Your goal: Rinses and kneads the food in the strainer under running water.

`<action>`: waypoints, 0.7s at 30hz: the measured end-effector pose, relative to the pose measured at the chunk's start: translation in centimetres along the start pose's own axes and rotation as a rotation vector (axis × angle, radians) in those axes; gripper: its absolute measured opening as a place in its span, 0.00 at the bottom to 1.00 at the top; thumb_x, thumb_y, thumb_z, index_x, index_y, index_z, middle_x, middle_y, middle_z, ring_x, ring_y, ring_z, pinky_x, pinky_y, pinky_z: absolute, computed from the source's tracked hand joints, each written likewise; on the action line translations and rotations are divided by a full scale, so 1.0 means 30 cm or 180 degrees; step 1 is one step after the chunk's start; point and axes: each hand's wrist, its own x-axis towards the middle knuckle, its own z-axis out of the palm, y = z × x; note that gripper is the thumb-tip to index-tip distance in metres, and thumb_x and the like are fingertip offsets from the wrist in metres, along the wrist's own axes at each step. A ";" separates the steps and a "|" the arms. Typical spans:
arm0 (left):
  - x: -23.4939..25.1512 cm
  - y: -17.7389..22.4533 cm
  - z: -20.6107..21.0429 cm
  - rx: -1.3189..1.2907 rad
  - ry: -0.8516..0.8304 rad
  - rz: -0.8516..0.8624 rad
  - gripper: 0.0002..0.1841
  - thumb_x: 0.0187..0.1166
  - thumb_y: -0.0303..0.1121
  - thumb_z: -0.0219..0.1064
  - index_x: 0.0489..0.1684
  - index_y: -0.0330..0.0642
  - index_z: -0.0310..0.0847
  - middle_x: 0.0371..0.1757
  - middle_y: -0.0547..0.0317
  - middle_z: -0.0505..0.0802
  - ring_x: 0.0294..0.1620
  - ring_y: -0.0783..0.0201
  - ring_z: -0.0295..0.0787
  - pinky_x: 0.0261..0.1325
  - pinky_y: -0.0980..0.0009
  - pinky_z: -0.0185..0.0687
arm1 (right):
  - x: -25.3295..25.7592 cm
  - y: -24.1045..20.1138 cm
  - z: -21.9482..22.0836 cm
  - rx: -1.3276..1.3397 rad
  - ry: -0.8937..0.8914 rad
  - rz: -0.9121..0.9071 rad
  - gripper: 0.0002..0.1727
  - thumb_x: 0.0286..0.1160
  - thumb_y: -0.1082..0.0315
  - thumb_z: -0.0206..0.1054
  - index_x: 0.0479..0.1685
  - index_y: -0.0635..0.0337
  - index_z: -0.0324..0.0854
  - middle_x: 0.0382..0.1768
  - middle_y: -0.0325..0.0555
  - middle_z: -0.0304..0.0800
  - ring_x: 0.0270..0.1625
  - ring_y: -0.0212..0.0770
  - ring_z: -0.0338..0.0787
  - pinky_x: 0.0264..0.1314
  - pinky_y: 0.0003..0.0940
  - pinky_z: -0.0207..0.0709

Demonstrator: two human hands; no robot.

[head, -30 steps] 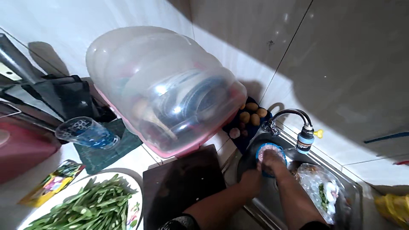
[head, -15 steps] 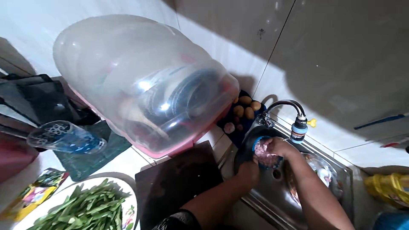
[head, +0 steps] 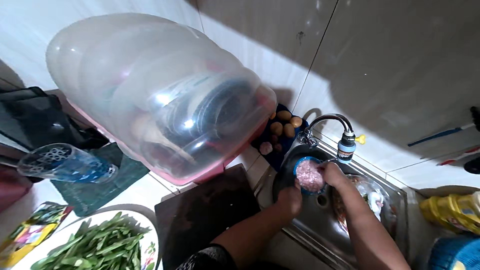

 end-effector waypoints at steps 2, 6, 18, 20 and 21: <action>0.001 0.000 0.011 0.0027 0.0003 -0.0008 0.47 0.72 0.42 0.66 0.94 0.51 0.43 0.44 0.52 0.94 0.42 0.49 0.94 0.41 0.47 0.90 | 0.016 0.047 0.025 0.0009 0.0176 0.0015 0.12 0.70 0.52 0.68 0.51 0.32 0.89 0.51 0.36 0.94 0.56 0.43 0.93 0.61 0.57 0.86; 0.016 -0.001 0.027 -0.0024 -0.0006 -0.0058 0.44 0.74 0.42 0.64 0.94 0.51 0.43 0.43 0.52 0.93 0.42 0.50 0.94 0.41 0.48 0.91 | 0.054 0.197 0.143 0.0140 0.0472 0.0149 0.18 0.76 0.54 0.64 0.63 0.29 0.86 0.63 0.41 0.90 0.64 0.47 0.90 0.67 0.58 0.84; -0.021 0.012 -0.023 -0.0229 -0.0134 -0.0076 0.45 0.75 0.42 0.64 0.94 0.45 0.41 0.45 0.52 0.93 0.45 0.52 0.95 0.44 0.49 0.92 | -0.246 0.202 0.345 0.0513 0.0847 0.0413 0.13 0.77 0.46 0.64 0.55 0.24 0.89 0.50 0.30 0.93 0.53 0.34 0.92 0.59 0.47 0.89; -0.019 0.012 -0.018 -0.0195 -0.0132 -0.0065 0.46 0.75 0.43 0.64 0.94 0.45 0.41 0.44 0.52 0.93 0.43 0.53 0.95 0.43 0.50 0.92 | -0.294 0.139 0.353 0.0750 0.0740 0.0424 0.19 0.67 0.36 0.70 0.55 0.24 0.89 0.47 0.27 0.95 0.50 0.32 0.93 0.57 0.47 0.90; -0.017 0.012 -0.012 -0.0177 -0.0117 -0.0064 0.46 0.74 0.43 0.65 0.94 0.46 0.40 0.43 0.53 0.93 0.42 0.53 0.95 0.42 0.50 0.92 | -0.309 0.104 0.348 0.0821 0.0646 0.0448 0.24 0.59 0.33 0.75 0.55 0.26 0.89 0.46 0.27 0.95 0.49 0.33 0.94 0.56 0.47 0.90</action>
